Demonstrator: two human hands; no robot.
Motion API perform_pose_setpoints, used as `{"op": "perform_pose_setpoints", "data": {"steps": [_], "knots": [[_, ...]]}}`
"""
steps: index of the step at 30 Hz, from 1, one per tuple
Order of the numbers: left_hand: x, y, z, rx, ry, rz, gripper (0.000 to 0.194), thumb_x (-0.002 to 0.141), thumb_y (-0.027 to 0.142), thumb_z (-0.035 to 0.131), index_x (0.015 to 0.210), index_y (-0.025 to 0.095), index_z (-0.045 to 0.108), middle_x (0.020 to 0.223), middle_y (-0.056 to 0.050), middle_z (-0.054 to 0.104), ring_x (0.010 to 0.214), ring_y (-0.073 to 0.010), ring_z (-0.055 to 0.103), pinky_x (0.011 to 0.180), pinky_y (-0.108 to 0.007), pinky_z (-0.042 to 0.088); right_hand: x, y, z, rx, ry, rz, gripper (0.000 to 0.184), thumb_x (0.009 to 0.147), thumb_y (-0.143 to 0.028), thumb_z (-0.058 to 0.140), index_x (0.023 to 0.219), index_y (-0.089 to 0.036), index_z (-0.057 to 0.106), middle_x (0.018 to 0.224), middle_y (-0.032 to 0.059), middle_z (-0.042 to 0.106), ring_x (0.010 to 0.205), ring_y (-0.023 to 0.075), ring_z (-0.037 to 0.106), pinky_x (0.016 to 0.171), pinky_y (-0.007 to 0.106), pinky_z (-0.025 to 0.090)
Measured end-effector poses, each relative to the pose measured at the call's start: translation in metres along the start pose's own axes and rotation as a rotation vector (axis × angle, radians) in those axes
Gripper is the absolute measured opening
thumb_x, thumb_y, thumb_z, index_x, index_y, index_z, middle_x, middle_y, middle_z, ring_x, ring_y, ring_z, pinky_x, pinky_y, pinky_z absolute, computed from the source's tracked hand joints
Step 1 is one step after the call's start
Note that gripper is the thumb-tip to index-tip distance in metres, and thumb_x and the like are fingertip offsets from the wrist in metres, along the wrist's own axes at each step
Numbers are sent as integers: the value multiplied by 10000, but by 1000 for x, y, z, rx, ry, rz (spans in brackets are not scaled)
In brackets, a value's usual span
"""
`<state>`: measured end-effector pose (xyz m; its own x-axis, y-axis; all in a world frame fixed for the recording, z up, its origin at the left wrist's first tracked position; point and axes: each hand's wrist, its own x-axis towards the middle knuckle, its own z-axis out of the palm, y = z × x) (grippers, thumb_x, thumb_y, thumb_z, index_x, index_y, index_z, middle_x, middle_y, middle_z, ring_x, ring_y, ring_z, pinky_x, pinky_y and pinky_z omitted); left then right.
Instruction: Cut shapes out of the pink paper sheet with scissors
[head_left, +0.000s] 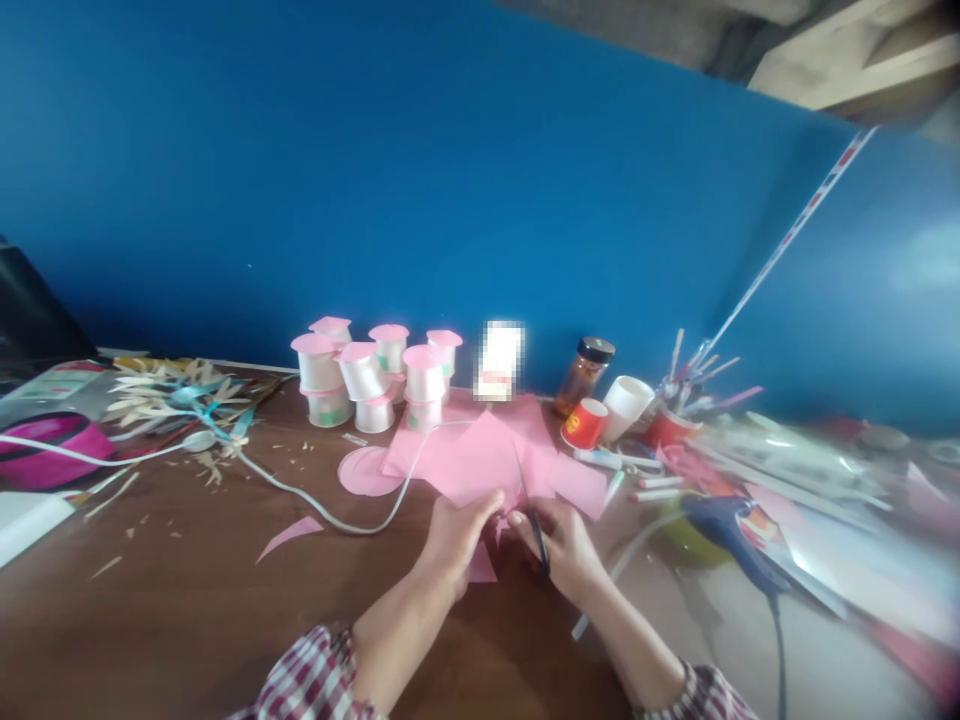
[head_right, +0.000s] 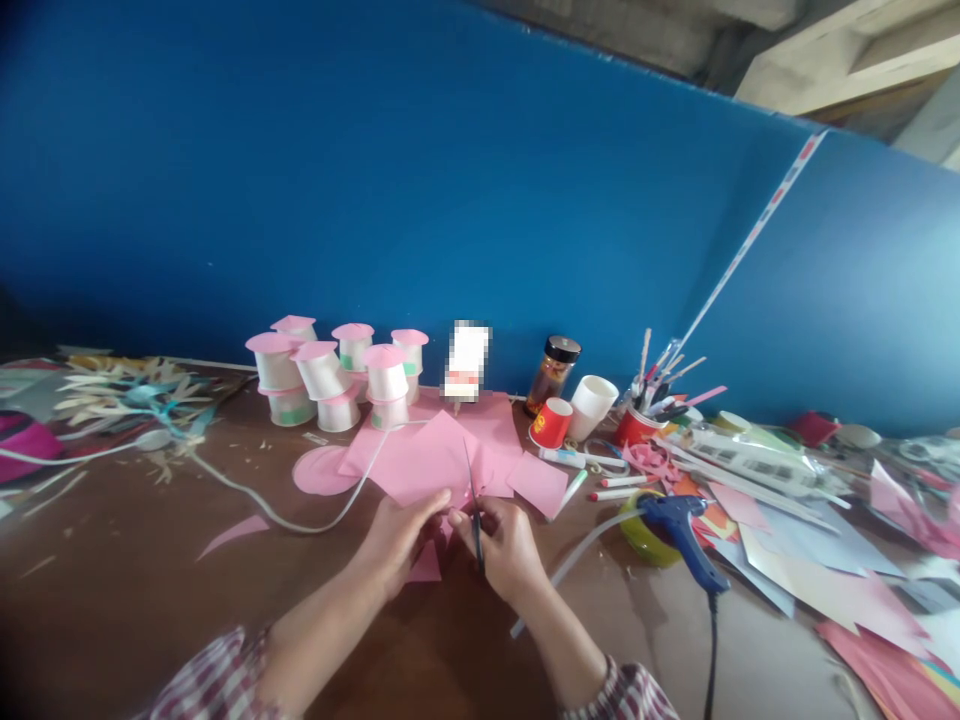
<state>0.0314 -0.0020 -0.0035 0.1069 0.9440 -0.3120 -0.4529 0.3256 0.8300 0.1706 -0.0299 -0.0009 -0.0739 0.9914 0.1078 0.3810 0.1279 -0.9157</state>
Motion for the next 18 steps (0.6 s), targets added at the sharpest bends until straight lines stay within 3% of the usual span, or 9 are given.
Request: {"op": "perform_pose_setpoints", "data": {"steps": [18], "knots": [[-2, 6, 3, 16, 56, -43, 156, 581, 213, 735, 643, 88, 665, 549, -46, 626, 502, -132, 577, 458, -216, 436, 1, 0, -3, -155, 12, -11, 294, 827, -376, 601, 642, -159, 532, 466, -35, 477, 438, 108, 440, 427, 205, 304]]}}
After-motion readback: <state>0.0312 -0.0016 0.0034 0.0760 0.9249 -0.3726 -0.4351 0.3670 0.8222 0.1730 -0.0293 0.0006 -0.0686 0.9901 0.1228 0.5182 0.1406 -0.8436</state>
